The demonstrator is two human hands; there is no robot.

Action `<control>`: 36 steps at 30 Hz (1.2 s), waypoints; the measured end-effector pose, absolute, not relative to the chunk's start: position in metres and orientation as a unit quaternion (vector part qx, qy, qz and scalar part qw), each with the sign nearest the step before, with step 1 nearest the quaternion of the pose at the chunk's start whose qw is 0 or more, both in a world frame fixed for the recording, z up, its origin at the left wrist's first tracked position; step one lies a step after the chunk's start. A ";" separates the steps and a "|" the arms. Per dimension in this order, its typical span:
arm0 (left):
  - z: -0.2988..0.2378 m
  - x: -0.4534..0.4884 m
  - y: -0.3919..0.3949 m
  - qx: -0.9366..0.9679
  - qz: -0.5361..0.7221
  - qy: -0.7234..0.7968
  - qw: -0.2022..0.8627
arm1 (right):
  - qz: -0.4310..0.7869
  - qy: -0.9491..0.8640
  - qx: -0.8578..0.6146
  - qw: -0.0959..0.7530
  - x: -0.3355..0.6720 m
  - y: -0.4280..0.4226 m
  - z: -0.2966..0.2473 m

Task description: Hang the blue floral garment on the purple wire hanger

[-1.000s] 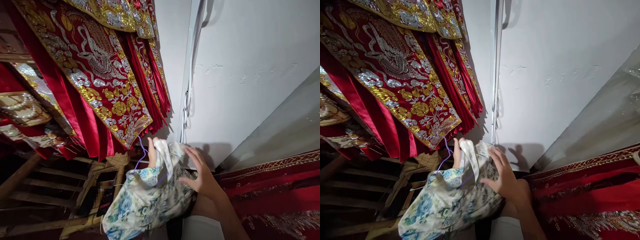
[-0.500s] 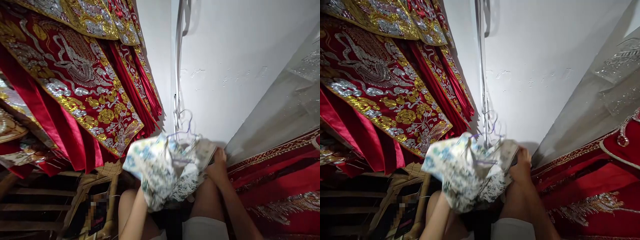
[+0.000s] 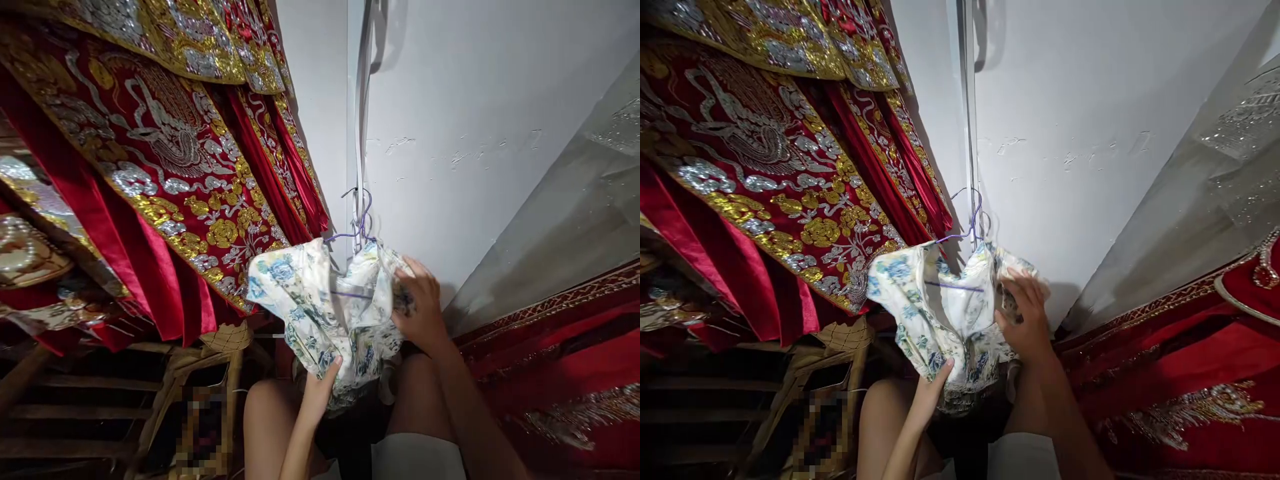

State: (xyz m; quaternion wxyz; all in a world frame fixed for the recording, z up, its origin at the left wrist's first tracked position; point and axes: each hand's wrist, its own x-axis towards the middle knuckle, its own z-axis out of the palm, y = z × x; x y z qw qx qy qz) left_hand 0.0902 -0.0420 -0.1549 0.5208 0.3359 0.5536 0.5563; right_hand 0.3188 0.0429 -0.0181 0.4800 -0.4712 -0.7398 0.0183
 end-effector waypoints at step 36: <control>-0.187 0.156 -0.033 0.639 0.495 0.504 0.305 | 0.552 -0.426 -0.444 0.563 0.282 0.055 0.002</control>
